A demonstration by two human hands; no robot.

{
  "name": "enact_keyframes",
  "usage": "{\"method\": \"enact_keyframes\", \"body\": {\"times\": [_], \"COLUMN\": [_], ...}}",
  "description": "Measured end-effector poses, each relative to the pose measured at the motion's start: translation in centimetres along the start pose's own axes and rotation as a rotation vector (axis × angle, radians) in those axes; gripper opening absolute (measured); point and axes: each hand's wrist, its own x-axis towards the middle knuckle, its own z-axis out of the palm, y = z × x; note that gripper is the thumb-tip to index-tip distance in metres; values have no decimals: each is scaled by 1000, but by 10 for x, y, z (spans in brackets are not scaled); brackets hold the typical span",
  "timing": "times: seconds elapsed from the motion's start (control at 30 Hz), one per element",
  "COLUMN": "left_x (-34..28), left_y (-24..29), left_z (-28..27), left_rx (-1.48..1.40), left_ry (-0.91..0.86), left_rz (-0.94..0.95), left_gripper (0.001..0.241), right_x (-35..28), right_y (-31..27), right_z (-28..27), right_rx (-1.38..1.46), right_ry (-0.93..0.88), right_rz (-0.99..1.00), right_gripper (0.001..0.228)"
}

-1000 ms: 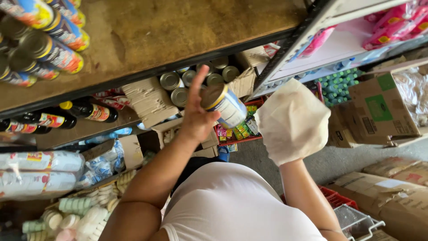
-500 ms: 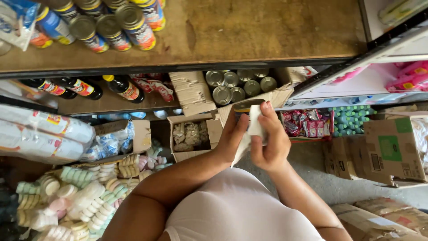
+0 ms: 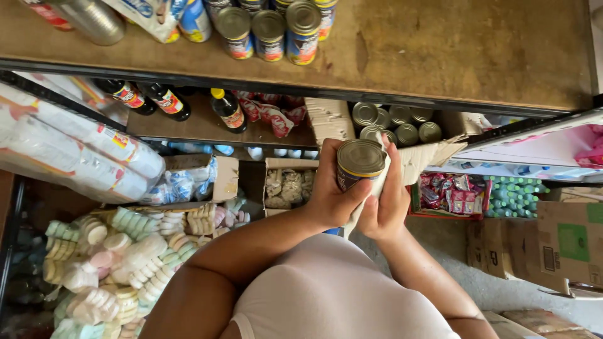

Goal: Clean and wipe down canned goods on a shelf using a cloth.

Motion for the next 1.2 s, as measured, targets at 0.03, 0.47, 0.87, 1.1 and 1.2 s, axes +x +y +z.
{"method": "enact_keyframes", "body": {"times": [0.03, 0.47, 0.87, 1.1, 1.2], "left_x": [2, 11, 18, 25, 26], "left_y": [6, 37, 55, 51, 50], "left_z": [-5, -70, -91, -89, -89], "left_rx": [-36, -47, -15, -59, -45], "left_ry": [0, -6, 31, 42, 18], "left_rz": [17, -35, -71, -70, -78], "left_gripper": [56, 42, 47, 47, 47], "right_x": [-6, 24, 8, 9, 4], "right_y": [-4, -37, -37, -37, -33], "right_z": [4, 66, 99, 95, 93], "right_rx": [11, -387, -476, -396, -422], "right_ry": [-50, -20, 16, 12, 16], "right_rz": [40, -128, -153, -236, -237], "right_gripper": [70, 92, 95, 93, 92]}}
